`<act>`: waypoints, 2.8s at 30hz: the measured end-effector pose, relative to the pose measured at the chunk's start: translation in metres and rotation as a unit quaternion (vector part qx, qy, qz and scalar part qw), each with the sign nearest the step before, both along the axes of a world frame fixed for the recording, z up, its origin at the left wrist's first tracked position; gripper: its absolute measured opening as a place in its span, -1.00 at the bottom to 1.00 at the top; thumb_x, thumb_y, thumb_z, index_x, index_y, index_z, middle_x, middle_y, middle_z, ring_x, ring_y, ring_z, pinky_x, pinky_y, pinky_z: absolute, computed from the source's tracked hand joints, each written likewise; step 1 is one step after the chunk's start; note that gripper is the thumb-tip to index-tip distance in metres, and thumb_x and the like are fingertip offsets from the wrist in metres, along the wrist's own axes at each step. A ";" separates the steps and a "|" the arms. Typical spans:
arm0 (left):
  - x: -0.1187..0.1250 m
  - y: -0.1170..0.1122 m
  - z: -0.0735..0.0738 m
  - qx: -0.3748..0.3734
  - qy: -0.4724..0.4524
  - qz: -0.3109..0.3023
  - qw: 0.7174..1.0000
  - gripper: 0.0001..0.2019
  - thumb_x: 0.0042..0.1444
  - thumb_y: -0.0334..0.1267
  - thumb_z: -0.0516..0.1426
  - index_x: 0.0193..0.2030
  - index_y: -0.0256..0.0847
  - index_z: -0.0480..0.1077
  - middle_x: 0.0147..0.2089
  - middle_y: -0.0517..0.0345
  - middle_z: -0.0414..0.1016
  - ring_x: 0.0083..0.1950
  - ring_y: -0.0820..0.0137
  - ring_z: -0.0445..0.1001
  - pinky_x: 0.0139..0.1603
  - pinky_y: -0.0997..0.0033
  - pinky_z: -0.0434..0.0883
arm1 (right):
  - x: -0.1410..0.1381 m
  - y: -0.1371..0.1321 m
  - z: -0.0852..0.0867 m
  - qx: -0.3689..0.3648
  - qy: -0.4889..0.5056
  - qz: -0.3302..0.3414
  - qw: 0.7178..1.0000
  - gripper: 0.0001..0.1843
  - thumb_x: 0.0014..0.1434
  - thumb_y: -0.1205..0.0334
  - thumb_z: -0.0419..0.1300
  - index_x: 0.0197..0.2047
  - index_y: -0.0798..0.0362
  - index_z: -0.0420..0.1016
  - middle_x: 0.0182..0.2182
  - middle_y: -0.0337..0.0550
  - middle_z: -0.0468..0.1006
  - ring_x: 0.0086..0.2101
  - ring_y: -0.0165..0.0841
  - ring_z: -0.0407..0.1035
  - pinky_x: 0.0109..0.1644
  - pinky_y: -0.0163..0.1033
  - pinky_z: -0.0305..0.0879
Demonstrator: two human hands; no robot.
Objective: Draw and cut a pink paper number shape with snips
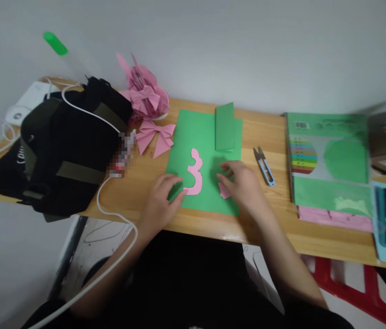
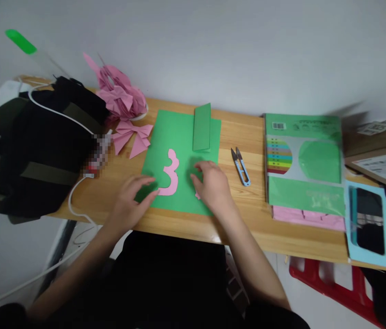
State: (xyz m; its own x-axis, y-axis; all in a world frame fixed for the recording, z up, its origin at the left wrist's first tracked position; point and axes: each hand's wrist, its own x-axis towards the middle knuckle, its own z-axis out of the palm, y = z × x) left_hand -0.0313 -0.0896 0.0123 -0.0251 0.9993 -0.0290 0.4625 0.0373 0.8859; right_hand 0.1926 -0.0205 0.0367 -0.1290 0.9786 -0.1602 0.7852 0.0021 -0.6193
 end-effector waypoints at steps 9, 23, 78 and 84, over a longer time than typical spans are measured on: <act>0.004 0.018 -0.022 0.091 0.197 -0.046 0.975 -0.60 0.04 -0.23 0.38 0.05 -0.13 0.52 0.29 -0.08 0.37 0.39 -0.03 0.27 0.41 -0.14 0.25 | -0.056 0.080 0.008 -0.052 0.033 0.115 0.991 -0.57 0.14 0.65 0.02 -0.05 0.14 0.55 -0.06 0.02 0.65 -0.01 -0.21 0.51 0.14 -0.14 0.35; 0.002 0.017 -0.025 0.100 0.250 -0.061 0.961 -0.57 0.10 -0.15 0.36 0.10 -0.19 0.49 0.28 -0.15 0.40 0.38 0.00 0.32 0.36 -0.09 0.33 | -0.059 0.104 0.021 -0.314 0.227 0.077 0.919 -0.75 0.22 0.65 0.14 -0.29 0.10 0.44 -0.53 -0.26 0.59 -0.52 -0.49 0.48 -0.41 -0.44 0.43; 0.027 0.006 0.085 -0.178 -0.159 -0.480 0.844 -0.79 0.15 -0.24 0.21 -0.46 -0.24 0.57 -0.46 0.09 0.61 -0.42 0.45 0.53 -0.33 0.51 0.45 | 0.014 -0.026 0.136 -0.045 0.040 0.231 0.971 -0.79 0.03 0.45 0.33 -0.25 -0.01 0.61 -0.37 -0.31 0.63 -0.43 -0.41 0.49 -0.35 -0.31 0.43; 0.031 0.020 0.068 -0.181 -0.233 -0.322 0.900 -0.75 0.12 -0.16 0.26 -0.49 -0.26 0.55 -0.46 0.10 0.59 -0.49 0.49 0.46 -0.37 0.49 0.42 | 0.070 0.019 0.060 0.024 -0.190 -0.096 0.977 -0.91 0.12 0.26 0.27 -0.29 0.10 0.50 -0.27 0.06 0.57 -0.14 -0.05 0.49 -0.02 0.09 0.39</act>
